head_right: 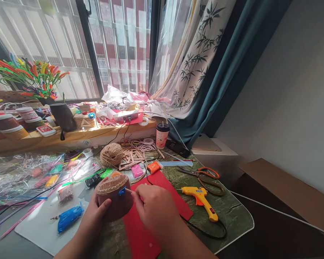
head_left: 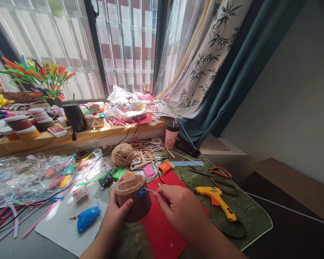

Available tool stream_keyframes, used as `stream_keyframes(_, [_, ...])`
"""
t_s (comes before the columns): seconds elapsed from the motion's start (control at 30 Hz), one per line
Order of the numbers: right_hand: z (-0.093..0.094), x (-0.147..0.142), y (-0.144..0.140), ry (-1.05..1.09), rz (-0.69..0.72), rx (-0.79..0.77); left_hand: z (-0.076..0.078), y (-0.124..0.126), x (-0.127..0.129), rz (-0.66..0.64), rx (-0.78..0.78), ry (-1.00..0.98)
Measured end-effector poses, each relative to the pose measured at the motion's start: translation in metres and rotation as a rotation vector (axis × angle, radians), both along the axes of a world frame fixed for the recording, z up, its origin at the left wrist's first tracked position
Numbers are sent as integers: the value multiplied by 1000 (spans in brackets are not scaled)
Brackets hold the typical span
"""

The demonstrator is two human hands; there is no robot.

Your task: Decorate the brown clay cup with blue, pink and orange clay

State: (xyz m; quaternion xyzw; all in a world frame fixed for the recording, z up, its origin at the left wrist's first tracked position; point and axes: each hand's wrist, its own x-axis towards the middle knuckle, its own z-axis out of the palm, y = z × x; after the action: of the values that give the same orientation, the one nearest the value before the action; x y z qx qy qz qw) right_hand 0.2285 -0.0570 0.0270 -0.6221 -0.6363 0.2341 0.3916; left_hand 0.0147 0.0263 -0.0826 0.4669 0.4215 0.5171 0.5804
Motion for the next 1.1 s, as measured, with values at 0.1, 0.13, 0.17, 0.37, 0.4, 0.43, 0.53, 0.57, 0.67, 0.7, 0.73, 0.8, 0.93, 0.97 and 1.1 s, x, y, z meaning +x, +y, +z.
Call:
stream_keyframes(0.1, [12, 0, -5, -36, -4, -51, 2, 1, 0, 44, -33, -22])
stream_keyframes(0.13, [13, 0, -4, 9, 29, -99, 2, 1, 1, 39, -58, -51])
stream_keyframes(0.17, [10, 1, -2, 74, 62, -139, 2, 0, 1, 30, -77, -77])
stream_keyframes(0.37, [-24, 1, 20, 486, 125, -198, 5, -3, 2, -48, -81, -136])
stream_keyframes(0.4, [-28, 0, 22, 512, 121, -195, 5, -4, 2, -60, -80, -136])
stream_keyframes(0.43, [-30, 0, 23, 524, 117, -190, 5, -4, 2, -71, -80, -134])
stream_keyframes(0.53, [-28, -1, 25, 529, 100, -188, 5, -5, 1, -116, -100, -160])
stream_keyframes(0.57, [-26, -1, 26, 537, 97, -198, 5, -6, 1, -136, -113, -177])
stream_keyframes(0.67, [-21, 0, 28, 582, 90, -229, 6, -8, 1, -194, -137, -221])
stream_keyframes(0.7, [-20, 0, 29, 591, 83, -234, 6, -8, 1, -212, -142, -233])
stream_keyframes(0.73, [-19, 0, 29, 597, 75, -236, 7, -8, 1, -228, -145, -246])
stream_keyframes(0.8, [-18, 0, 29, 615, 71, -236, 8, -9, 1, -256, -153, -266])
stream_keyframes(0.93, [-14, 1, 22, 672, 87, -222, 8, -9, 2, -259, -153, -274])
stream_keyframes(0.97, [-14, 1, 20, 678, 78, -214, 8, -9, 2, -248, -157, -273])
stream_keyframes(1.1, [-17, -4, 15, 645, 89, -252, 9, -9, 3, -229, -183, -263])
